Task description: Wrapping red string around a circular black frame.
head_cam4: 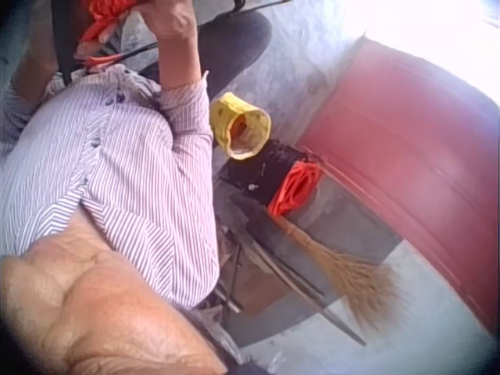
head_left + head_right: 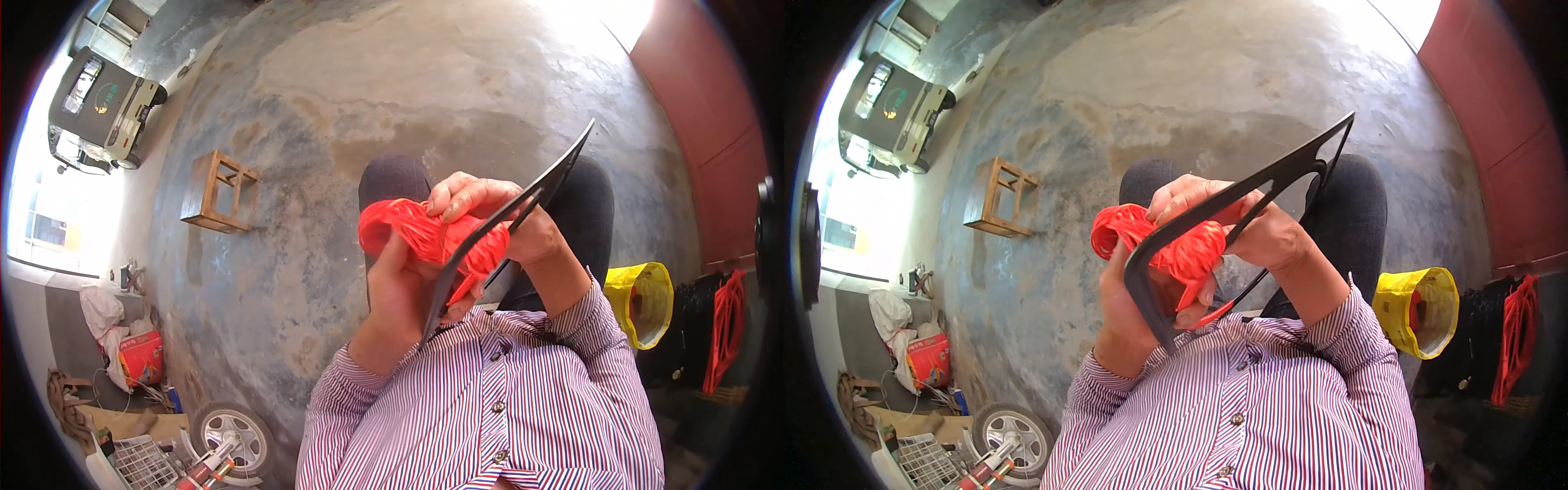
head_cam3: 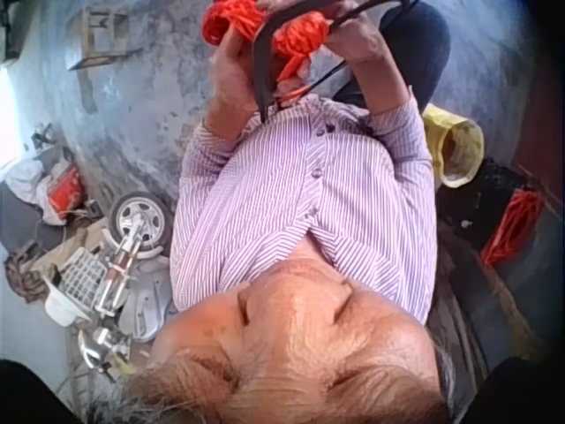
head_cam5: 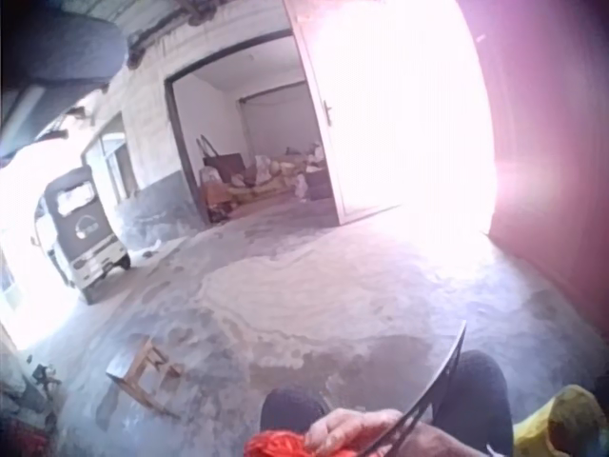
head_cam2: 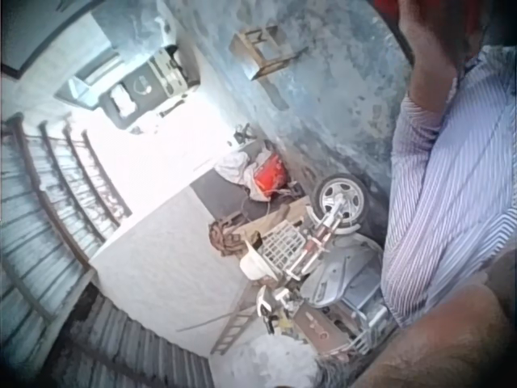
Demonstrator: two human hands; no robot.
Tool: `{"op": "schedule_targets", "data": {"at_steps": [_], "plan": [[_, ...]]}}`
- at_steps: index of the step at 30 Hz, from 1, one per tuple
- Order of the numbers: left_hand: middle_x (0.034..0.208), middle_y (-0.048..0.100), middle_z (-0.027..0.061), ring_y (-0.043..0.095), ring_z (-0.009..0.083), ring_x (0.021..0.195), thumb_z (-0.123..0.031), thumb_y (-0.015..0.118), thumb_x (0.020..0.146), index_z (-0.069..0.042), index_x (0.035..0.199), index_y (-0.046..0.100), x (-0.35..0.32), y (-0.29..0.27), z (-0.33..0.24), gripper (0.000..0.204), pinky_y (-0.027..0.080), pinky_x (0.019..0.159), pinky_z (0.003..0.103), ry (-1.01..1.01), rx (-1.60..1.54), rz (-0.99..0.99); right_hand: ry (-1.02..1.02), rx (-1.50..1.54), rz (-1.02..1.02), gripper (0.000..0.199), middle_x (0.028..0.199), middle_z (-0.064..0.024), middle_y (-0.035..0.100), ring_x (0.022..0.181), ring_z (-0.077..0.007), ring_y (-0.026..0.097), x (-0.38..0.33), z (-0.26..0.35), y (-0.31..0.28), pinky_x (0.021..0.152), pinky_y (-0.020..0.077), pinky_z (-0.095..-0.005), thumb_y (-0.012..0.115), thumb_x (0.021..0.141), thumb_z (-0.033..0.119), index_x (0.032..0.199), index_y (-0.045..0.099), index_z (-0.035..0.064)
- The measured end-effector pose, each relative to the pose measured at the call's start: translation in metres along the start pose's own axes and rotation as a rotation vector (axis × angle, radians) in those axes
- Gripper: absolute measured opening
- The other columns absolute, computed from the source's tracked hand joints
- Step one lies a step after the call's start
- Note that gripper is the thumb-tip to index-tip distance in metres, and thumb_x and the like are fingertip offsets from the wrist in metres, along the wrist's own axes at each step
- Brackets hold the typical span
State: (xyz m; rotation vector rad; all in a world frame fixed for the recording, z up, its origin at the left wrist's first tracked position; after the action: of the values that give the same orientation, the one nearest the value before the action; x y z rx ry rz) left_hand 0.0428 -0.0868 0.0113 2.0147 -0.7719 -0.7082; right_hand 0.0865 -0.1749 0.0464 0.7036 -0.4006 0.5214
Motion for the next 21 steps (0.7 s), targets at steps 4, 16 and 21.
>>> {"op": "schedule_targets", "data": {"at_steps": [4, 16, 21], "plan": [[0.090, 0.064, 0.0236, 0.052, 0.0213, 0.051, -0.055, 0.036, 0.096, 0.008, 0.123, 0.053, 0.000, -0.012, -0.004, 0.071, 0.039, 0.043, 0.031, 0.074, -0.024, -0.031, 0.155, 0.051, -0.257, 0.035, 0.113, -0.0149, 0.064, 0.107, -0.0251, 0.062, -0.014, -0.003, -0.017, 0.098, 0.0477, -0.0385, 0.073, 0.087, 0.016, 0.116, 0.064, -0.0015], [0.089, 0.062, 0.0152, 0.056, 0.0200, 0.065, -0.041, 0.056, 0.091, 0.004, 0.123, 0.056, -0.003, -0.046, -0.017, 0.055, 0.041, 0.054, 0.029, 0.318, 0.146, -0.014, 0.217, -0.087, -0.380, 0.052, 0.116, -0.0051, 0.065, 0.109, -0.0134, 0.061, -0.026, -0.005, 0.008, 0.098, 0.0491, -0.0313, 0.078, 0.082, 0.001, 0.128, 0.054, 0.0021], [0.087, 0.062, 0.0132, 0.054, 0.0189, 0.062, -0.044, 0.050, 0.094, 0.001, 0.119, 0.057, -0.002, -0.031, -0.023, 0.052, 0.041, 0.054, 0.029, 0.331, 0.160, 0.050, 0.180, -0.247, -0.381, 0.051, 0.117, -0.0026, 0.064, 0.109, -0.0111, 0.060, -0.031, -0.003, 0.007, 0.096, 0.0492, -0.0286, 0.078, 0.082, 0.000, 0.128, 0.055, 0.0048]]}}
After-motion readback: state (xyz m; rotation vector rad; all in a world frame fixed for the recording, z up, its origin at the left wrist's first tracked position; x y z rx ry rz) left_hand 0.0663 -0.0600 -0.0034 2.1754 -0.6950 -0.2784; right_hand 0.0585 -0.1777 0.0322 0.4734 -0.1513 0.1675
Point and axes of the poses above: each hand's wrist, its own x-axis towards the middle knuckle, its own y-axis out of the palm, z = x × y, the point moved 9 cm from there along x, towards the middle knuckle
